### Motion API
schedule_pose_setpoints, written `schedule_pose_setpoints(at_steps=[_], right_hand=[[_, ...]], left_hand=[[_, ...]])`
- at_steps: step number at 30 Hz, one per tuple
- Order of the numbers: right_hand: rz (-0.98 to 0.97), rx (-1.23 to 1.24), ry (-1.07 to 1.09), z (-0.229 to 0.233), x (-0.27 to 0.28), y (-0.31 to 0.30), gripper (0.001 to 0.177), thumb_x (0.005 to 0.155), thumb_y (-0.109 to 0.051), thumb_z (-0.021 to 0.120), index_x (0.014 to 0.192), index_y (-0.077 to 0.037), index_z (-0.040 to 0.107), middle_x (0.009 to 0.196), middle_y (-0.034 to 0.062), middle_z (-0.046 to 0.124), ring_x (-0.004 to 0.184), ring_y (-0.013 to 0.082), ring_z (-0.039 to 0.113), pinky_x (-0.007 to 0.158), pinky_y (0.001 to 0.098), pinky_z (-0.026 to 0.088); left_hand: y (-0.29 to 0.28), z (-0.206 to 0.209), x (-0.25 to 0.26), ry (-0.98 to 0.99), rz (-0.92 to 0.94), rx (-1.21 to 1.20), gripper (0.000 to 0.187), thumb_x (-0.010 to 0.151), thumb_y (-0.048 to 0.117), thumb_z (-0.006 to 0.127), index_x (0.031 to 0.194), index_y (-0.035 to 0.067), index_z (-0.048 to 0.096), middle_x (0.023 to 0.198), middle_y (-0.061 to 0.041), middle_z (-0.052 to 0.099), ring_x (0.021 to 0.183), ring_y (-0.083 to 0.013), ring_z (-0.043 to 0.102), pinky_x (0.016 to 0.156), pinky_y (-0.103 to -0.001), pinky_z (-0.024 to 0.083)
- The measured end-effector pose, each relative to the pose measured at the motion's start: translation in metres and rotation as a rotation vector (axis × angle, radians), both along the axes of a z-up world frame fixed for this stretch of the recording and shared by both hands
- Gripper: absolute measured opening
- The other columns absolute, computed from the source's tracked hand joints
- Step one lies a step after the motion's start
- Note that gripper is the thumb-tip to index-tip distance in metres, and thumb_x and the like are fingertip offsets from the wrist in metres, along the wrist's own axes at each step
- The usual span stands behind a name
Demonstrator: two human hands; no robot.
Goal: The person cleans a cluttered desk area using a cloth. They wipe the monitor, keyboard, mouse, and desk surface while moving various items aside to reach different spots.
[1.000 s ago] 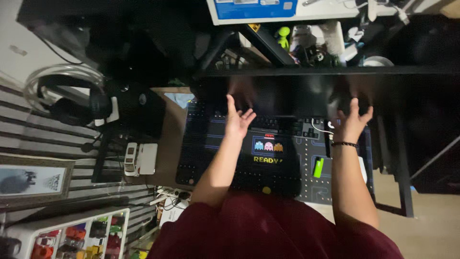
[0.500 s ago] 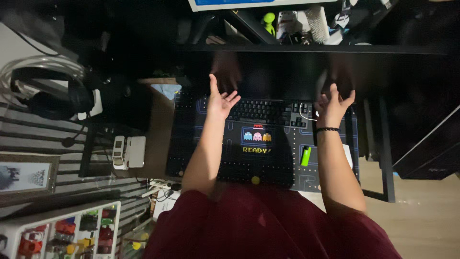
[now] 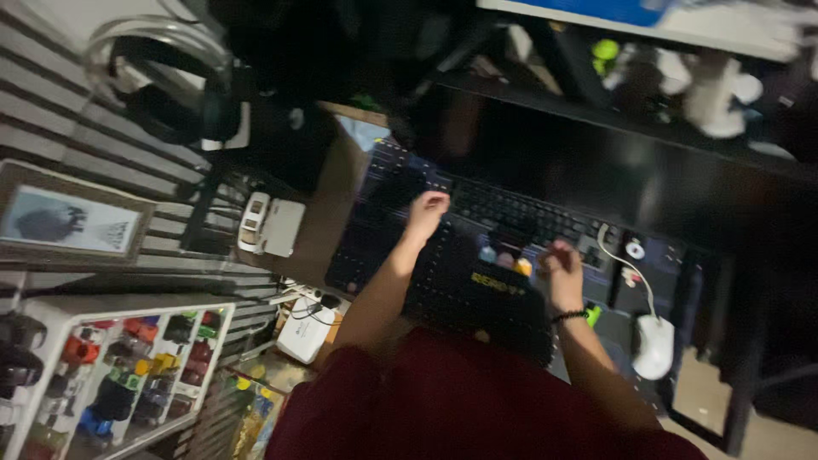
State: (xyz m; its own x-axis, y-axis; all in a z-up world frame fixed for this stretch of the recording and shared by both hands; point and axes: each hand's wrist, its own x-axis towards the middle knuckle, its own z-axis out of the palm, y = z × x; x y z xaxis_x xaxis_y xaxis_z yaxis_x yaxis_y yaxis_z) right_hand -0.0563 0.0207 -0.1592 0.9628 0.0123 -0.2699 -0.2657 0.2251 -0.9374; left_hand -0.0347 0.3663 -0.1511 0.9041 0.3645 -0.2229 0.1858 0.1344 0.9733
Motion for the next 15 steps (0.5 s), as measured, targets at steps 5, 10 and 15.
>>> schedule_pose_setpoints(at_steps=[5, 10, 15], right_hand=[[0.157, -0.119, 0.075, 0.011, 0.001, 0.075, 0.029, 0.097, -0.003, 0.059, 0.125, -0.007, 0.058, 0.107, 0.0015, 0.068, 0.094, 0.0149, 0.065, 0.077, 0.0297, 0.054], [0.216, -0.104, 0.012, 0.019, 0.013, 0.143, 0.031, 0.097, 0.002, 0.054, 0.126, -0.003, 0.06, 0.118, 0.0037, 0.067, 0.103, 0.0147, 0.064, 0.086, 0.0297, 0.053], [0.27, -0.089, -0.037, 0.009, 0.004, 0.191, 0.033, 0.094, 0.007, 0.054, 0.125, 0.0, 0.061, 0.121, 0.0067, 0.067, 0.109, 0.0149, 0.063, 0.096, 0.0284, 0.051]], left_hand=[[0.111, 0.006, 0.028, -0.11, 0.412, 0.526, 0.007, 0.089, 0.004, 0.071, 0.093, 0.007, 0.075, 0.083, -0.009, 0.073, 0.077, -0.0201, 0.069, 0.075, -0.034, 0.056], [0.193, 0.029, 0.068, 0.077, 0.368, 0.776, 0.024, 0.085, 0.003, 0.069, 0.103, 0.015, 0.08, 0.095, -0.017, 0.076, 0.09, -0.0336, 0.071, 0.08, -0.042, 0.055], [0.236, 0.016, 0.112, -0.038, 0.115, 0.809, 0.024, 0.081, 0.002, 0.072, 0.102, 0.01, 0.079, 0.1, -0.015, 0.078, 0.085, -0.0336, 0.071, 0.076, -0.045, 0.054]])
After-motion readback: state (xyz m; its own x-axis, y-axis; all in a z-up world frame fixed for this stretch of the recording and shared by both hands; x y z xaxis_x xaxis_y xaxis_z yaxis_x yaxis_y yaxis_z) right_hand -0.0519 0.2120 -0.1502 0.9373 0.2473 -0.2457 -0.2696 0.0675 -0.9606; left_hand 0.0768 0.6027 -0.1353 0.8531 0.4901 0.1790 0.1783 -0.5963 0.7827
